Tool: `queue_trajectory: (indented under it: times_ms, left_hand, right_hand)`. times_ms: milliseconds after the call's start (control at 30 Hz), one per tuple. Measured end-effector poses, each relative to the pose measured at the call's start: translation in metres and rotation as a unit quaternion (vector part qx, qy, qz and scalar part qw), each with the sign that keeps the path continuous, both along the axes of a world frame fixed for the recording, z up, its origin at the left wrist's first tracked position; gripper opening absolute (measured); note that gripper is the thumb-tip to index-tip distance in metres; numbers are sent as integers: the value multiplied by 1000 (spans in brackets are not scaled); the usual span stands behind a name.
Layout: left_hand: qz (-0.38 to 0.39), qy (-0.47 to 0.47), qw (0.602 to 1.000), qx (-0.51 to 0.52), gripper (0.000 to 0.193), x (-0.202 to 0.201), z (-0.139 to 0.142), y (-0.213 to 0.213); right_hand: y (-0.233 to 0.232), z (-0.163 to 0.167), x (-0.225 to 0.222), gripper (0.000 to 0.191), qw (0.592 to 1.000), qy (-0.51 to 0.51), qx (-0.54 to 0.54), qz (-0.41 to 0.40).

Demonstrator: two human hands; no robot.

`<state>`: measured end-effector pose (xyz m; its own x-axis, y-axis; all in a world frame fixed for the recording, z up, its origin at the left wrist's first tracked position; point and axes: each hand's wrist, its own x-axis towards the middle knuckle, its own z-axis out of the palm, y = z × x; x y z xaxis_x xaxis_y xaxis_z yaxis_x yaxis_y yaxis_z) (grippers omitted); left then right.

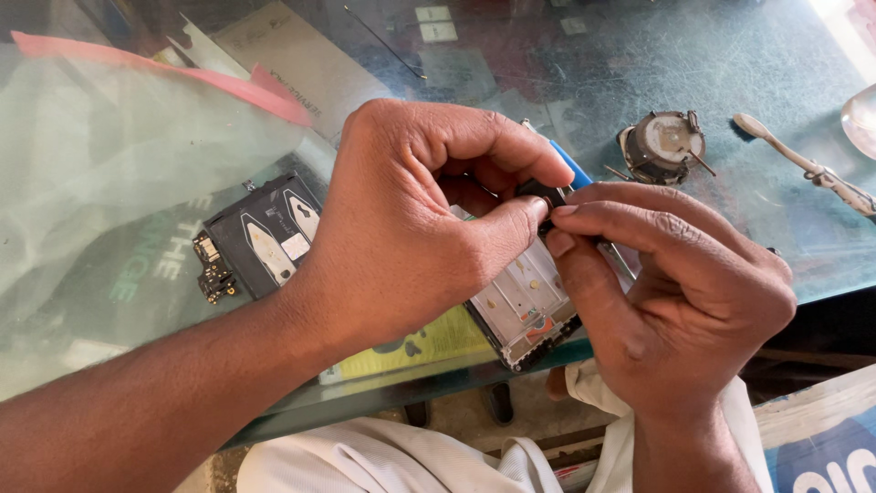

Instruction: The person repairs a disassembled smartphone at a glass workbench, using tweezers to manipulate a small internal component and its wiring, then fits the component back into the phone frame and presses it into place by hand.

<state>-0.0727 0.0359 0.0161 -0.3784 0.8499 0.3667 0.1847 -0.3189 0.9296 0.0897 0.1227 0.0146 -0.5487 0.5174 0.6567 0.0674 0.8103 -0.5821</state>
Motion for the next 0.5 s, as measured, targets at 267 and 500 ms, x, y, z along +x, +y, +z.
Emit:
queue_trajectory:
  times_ms: [267, 500]
  left_hand:
    - [-6, 4, 1000, -10, 13, -1, 0, -1]
    - [2, 12, 1000, -11, 12, 0, 0, -1]
  right_hand:
    - [0, 0, 0, 20, 1000, -11, 12, -23]
    - [-1, -7, 0, 18, 998, 29, -56, 20]
